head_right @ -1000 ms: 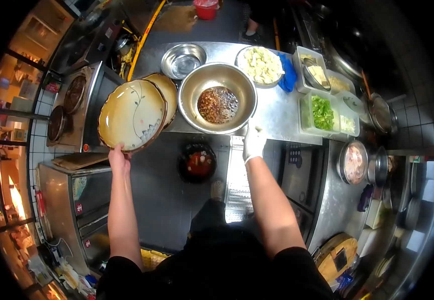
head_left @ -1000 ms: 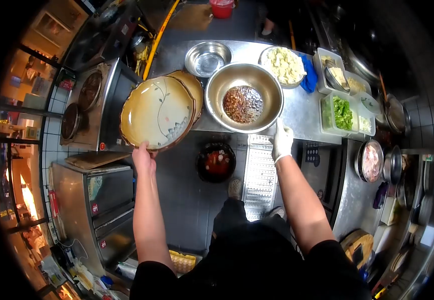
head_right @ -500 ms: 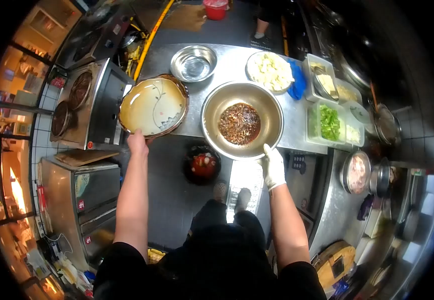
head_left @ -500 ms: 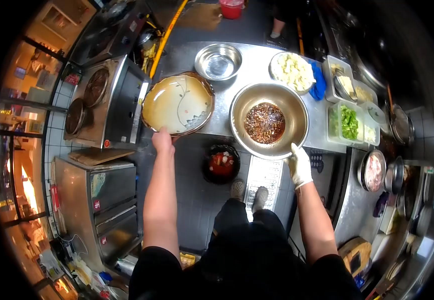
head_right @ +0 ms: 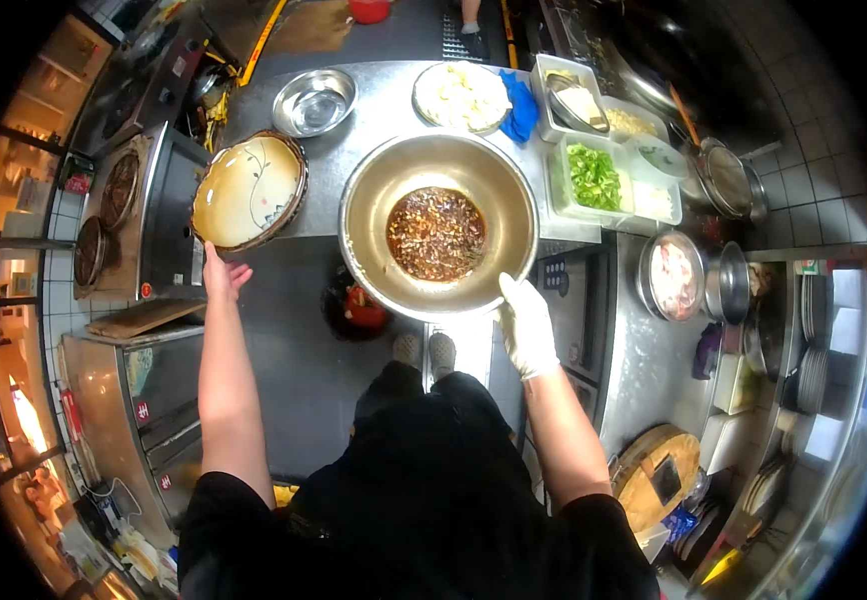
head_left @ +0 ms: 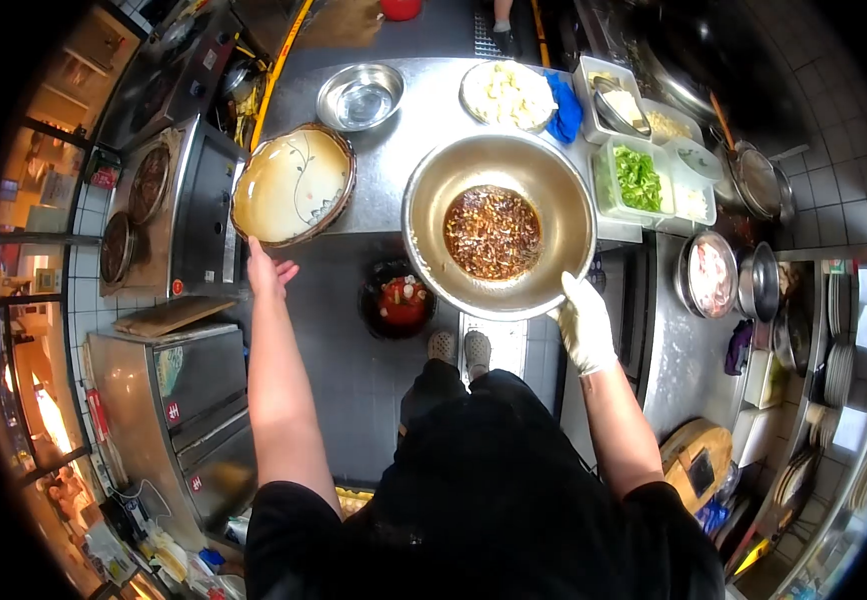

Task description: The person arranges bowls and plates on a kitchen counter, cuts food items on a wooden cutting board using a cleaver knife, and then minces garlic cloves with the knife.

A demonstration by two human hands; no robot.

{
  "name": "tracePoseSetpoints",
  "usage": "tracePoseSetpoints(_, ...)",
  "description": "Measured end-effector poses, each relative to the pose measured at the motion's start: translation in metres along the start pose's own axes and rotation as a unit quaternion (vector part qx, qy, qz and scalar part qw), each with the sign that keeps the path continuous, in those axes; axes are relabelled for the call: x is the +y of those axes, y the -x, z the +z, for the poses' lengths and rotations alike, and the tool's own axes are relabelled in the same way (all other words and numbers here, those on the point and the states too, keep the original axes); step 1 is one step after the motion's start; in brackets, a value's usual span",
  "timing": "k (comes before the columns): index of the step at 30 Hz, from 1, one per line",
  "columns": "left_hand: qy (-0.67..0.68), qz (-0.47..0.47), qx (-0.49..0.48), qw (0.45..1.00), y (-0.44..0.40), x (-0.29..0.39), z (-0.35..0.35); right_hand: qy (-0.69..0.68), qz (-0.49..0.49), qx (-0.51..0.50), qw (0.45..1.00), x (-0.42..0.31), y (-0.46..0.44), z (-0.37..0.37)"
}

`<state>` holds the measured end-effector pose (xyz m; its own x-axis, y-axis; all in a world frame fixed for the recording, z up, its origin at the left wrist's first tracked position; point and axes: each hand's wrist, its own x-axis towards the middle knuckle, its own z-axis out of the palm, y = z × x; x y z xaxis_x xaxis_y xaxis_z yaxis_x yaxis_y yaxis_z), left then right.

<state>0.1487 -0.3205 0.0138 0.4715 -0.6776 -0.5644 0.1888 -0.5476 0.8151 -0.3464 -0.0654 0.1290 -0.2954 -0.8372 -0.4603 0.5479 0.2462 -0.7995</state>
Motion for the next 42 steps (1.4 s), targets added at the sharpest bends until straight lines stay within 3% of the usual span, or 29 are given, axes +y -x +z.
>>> tracePoseSetpoints(2,-0.036,0.1,-0.024,0.994,0.049,-0.015,0.006,0.032,0.0,0.018,0.999,0.002,0.002,-0.009)
tracePoseSetpoints(4,0.005,0.106,-0.152,0.983,0.13,-0.029,0.014,0.069,0.015,0.017,0.997,0.007,0.003,-0.01)
tracePoseSetpoints(6,0.081,0.052,-0.282,0.955,0.211,-0.043,0.022,0.114,0.006,0.011,0.993,0.009,0.01,0.002)
tracePoseSetpoints(7,0.099,0.002,-0.354,0.93,0.24,-0.051,0.017,0.277,-0.032,-0.007,0.96,0.004,0.02,0.01)
tracePoseSetpoints(8,0.158,-0.047,-0.392,0.905,0.262,-0.067,0.01,0.337,-0.098,-0.047,0.935,0.021,0.017,-0.001)
tracePoseSetpoints(9,0.132,-0.045,-0.391,0.91,0.277,-0.087,-0.001,0.312,-0.059,-0.095,0.944,0.018,0.023,0.013)
tracePoseSetpoints(10,0.196,-0.108,-0.34,0.913,0.293,-0.098,-0.013,0.274,-0.027,-0.116,0.954,0.026,0.029,0.029)
tracePoseSetpoints(12,0.246,-0.1,-0.298,0.917,0.311,-0.126,-0.042,0.18,0.035,-0.13,0.974,0.039,0.044,0.075)
tracePoseSetpoints(14,0.276,-0.095,-0.255,0.922,0.319,-0.15,-0.075,0.174,0.105,-0.19,0.961,0.07,0.038,0.091)
tracePoseSetpoints(18,0.451,-0.048,-0.149,0.878,0.31,-0.185,-0.176,0.265,0.169,-0.389,0.866,0.15,0.024,0.128)
tracePoseSetpoints(22,0.502,0.063,-0.025,0.862,0.283,-0.184,-0.304,0.342,0.168,-0.486,0.786,0.172,0.078,0.24)
tracePoseSetpoints(24,0.492,0.092,0.067,0.863,0.246,-0.182,-0.371,0.357,0.082,-0.518,0.773,0.192,0.071,0.254)
tracePoseSetpoints(28,0.455,0.161,0.219,0.848,0.158,-0.142,-0.516,0.391,0.067,-0.383,0.834,0.237,0.041,0.216)
tracePoseSetpoints(30,0.495,0.19,0.258,0.808,0.092,-0.166,-0.603,0.427,0.057,-0.281,0.858,0.228,0.063,0.203)
tracePoseSetpoints(32,0.474,0.191,0.229,0.828,0.058,-0.114,-0.656,0.494,-0.002,-0.195,0.847,0.228,0.063,0.157)
tracePoseSetpoints(33,0.505,0.156,0.224,0.819,0.002,-0.138,-0.709,0.553,-0.015,-0.151,0.819,0.216,0.075,0.139)
tracePoseSetpoints(35,0.42,0.182,0.228,0.859,-0.06,-0.107,-0.753,0.62,-0.013,-0.058,0.782,0.188,0.097,0.114)
tracePoseSetpoints(39,0.241,0.203,0.289,0.904,-0.147,-0.033,-0.694,0.627,-0.014,0.095,0.773,0.163,0.141,0.001)
tracePoseSetpoints(42,0.135,0.252,0.298,0.911,-0.146,-0.022,-0.619,0.594,0.002,0.223,0.773,0.162,0.215,-0.047)
